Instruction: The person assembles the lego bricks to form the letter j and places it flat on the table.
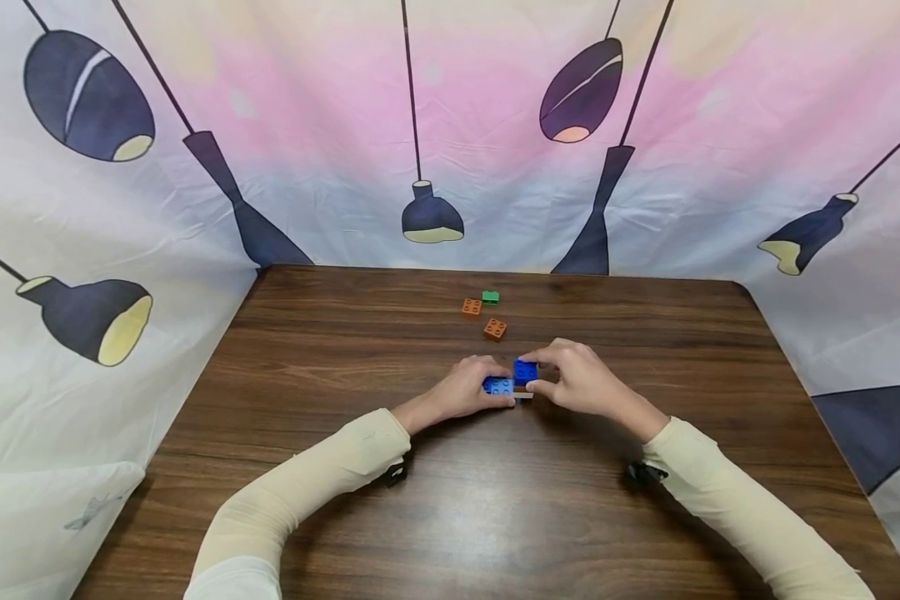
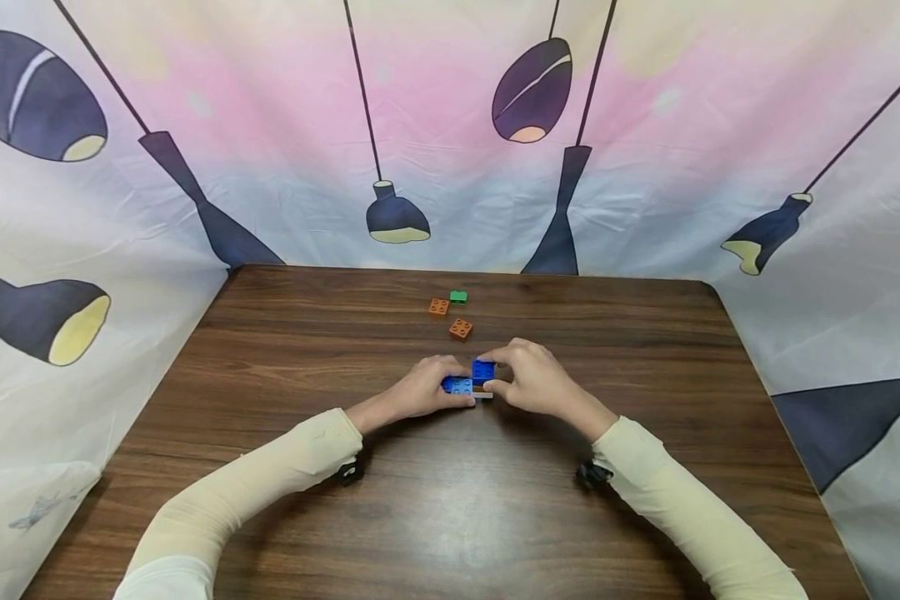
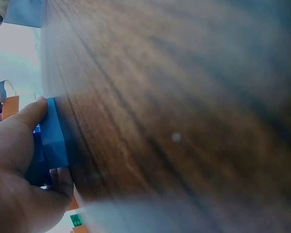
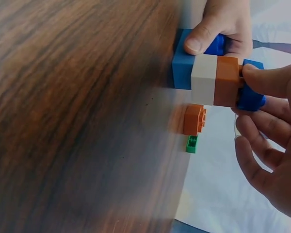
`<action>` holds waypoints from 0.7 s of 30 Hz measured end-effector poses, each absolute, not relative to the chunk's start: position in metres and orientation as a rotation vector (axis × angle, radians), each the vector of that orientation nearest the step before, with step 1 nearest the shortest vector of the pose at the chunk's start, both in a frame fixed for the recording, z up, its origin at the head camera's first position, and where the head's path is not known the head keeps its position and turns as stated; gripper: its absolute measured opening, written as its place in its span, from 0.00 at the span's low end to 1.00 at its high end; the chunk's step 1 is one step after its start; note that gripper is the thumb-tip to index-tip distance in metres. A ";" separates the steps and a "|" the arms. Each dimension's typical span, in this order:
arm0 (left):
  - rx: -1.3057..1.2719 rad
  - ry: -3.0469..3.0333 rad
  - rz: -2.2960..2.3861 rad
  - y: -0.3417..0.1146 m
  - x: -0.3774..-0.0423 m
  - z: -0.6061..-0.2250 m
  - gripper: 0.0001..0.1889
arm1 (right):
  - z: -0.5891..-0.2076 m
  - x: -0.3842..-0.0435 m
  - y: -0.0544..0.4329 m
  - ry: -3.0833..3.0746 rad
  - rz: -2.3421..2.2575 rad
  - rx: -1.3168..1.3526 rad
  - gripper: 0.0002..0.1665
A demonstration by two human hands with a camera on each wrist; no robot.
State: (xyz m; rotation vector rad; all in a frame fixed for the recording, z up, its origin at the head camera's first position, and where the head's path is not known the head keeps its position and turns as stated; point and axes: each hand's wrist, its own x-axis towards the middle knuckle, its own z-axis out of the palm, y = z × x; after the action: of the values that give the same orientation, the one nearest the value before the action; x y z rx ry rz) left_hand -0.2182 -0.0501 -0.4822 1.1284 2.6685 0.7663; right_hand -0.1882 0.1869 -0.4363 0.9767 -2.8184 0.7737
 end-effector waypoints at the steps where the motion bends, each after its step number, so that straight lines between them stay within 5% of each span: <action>1: 1.129 2.668 0.769 -0.050 -0.218 -0.482 0.24 | -0.436 -0.188 0.187 -2.815 0.775 0.980 0.22; 21: 1.127 2.675 0.753 -0.050 -0.219 -0.483 0.24 | -0.438 -0.191 0.190 -2.828 0.863 0.950 0.23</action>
State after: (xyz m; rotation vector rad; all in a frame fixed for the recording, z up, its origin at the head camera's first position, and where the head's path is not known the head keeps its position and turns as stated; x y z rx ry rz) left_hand -0.2186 -0.0499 -0.4833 1.1273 2.6751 0.7534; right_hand -0.1909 0.1901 -0.4379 0.9502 -2.8281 0.8635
